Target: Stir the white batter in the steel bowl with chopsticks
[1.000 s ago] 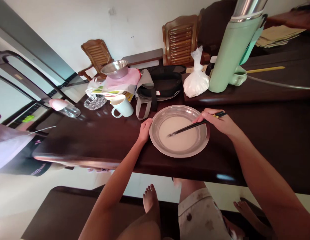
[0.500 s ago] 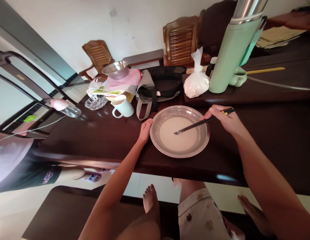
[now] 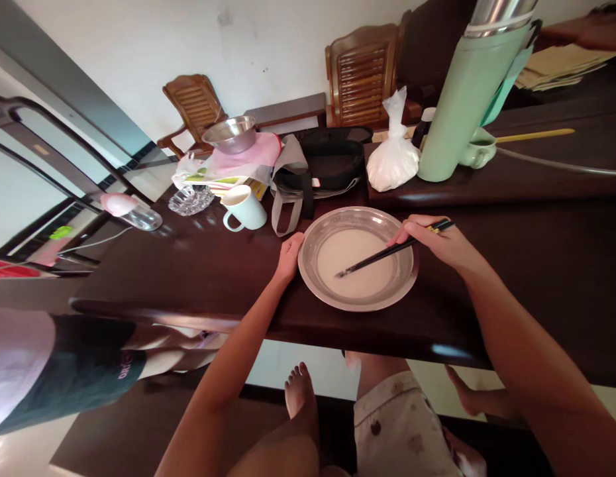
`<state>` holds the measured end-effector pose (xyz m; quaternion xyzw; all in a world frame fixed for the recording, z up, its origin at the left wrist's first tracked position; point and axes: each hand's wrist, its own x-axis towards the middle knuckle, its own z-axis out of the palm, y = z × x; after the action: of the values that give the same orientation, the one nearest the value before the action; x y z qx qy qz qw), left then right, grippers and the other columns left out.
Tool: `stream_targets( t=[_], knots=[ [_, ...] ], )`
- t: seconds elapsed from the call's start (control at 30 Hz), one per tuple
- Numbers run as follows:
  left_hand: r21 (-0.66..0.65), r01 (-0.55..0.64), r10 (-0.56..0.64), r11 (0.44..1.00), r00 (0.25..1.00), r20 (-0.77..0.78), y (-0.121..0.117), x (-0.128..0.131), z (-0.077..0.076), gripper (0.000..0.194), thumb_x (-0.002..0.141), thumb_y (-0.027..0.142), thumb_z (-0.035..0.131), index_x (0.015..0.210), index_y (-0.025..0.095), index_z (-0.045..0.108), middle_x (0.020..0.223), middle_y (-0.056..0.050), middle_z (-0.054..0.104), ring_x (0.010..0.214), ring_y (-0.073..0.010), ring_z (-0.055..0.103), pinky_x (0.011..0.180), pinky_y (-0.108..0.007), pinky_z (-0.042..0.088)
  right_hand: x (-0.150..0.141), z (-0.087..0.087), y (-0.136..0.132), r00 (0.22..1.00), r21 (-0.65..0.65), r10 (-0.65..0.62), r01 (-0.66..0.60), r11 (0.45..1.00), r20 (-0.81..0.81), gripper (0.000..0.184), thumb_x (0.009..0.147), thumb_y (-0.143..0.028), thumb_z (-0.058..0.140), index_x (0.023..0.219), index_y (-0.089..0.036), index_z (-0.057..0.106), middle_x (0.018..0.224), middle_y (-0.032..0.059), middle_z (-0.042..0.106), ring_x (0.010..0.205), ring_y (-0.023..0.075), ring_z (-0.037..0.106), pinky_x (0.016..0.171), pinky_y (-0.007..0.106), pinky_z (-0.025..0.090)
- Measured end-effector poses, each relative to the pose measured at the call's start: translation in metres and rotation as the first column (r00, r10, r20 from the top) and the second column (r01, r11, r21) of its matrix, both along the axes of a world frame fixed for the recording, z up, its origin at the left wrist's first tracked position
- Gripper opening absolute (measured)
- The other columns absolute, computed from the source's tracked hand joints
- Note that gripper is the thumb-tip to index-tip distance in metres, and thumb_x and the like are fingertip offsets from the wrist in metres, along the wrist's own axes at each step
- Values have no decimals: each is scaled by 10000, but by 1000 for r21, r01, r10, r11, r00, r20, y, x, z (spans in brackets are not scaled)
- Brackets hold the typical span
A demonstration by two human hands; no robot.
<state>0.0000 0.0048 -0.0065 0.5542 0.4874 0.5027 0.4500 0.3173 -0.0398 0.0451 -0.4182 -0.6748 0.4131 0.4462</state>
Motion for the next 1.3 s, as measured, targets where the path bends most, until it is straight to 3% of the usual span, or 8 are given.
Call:
stream_targets(
  t=[0.17, 0.33, 0.5, 0.7, 0.87, 1.07, 1.23, 1.3],
  knots=[
    [41, 30, -30, 999, 999, -15, 0, 1, 1, 480, 831, 474, 601, 546, 199, 329, 591, 41, 297, 584, -98, 280, 547, -218, 324, 4, -1, 2, 987, 48, -138, 142, 989, -79, 321, 907, -442, 577, 677, -262, 710, 706, 5, 722, 758, 203, 697, 798, 346, 512],
    [56, 37, -36, 998, 999, -17, -1, 1, 2, 468, 847, 452, 588, 549, 197, 334, 591, 39, 305, 587, -99, 285, 551, -216, 327, 1, -2, 2, 1000, 9, -13, 13, 1000, -22, 309, 910, -460, 565, 721, -270, 718, 778, 13, 746, 821, 222, 696, 820, 368, 511],
    [34, 26, -26, 999, 1000, -6, -1, 1, 0, 477, 836, 478, 596, 555, 200, 329, 591, 40, 299, 588, -101, 291, 546, -219, 323, 4, -2, 4, 976, 68, -209, 213, 975, -64, 322, 900, -467, 581, 692, -254, 703, 744, 20, 738, 783, 219, 686, 815, 377, 505],
    [34, 41, -42, 999, 999, 11, -1, 1, -2, 478, 835, 497, 592, 566, 200, 332, 594, 42, 296, 581, -97, 277, 540, -217, 309, 1, -1, 2, 1000, -4, 4, -4, 1000, -17, 319, 914, -450, 566, 716, -249, 715, 781, 23, 750, 816, 210, 698, 828, 352, 514],
    [33, 40, -40, 999, 999, -7, -1, 1, -1, 478, 832, 497, 587, 570, 200, 320, 602, 45, 285, 580, -94, 260, 541, -217, 299, 6, -4, 5, 983, 53, -148, 154, 987, -110, 326, 892, -463, 598, 679, -240, 704, 709, 24, 729, 754, 211, 694, 791, 366, 515],
    [43, 37, -37, 998, 999, -10, -1, 2, 1, 471, 842, 472, 585, 564, 198, 322, 597, 43, 289, 580, -94, 273, 543, -217, 310, 3, -5, 4, 999, 24, -5, 6, 1000, -46, 312, 912, -443, 573, 714, -252, 722, 768, 19, 742, 801, 213, 701, 811, 359, 518],
    [50, 42, -41, 998, 999, -8, 0, 1, -2, 478, 848, 474, 585, 563, 196, 321, 594, 44, 288, 575, -92, 272, 537, -214, 307, 5, -4, 5, 975, 84, -210, 216, 973, -69, 326, 894, -471, 589, 693, -242, 706, 741, 33, 742, 766, 225, 685, 816, 400, 507],
    [50, 50, -50, 997, 999, -9, 1, 1, -3, 474, 855, 474, 574, 568, 196, 319, 595, 44, 289, 574, -91, 269, 538, -213, 305, 5, -4, 4, 983, 58, -167, 172, 983, -78, 341, 894, -474, 586, 674, -240, 700, 714, 37, 736, 747, 231, 684, 805, 407, 511]
  ],
)
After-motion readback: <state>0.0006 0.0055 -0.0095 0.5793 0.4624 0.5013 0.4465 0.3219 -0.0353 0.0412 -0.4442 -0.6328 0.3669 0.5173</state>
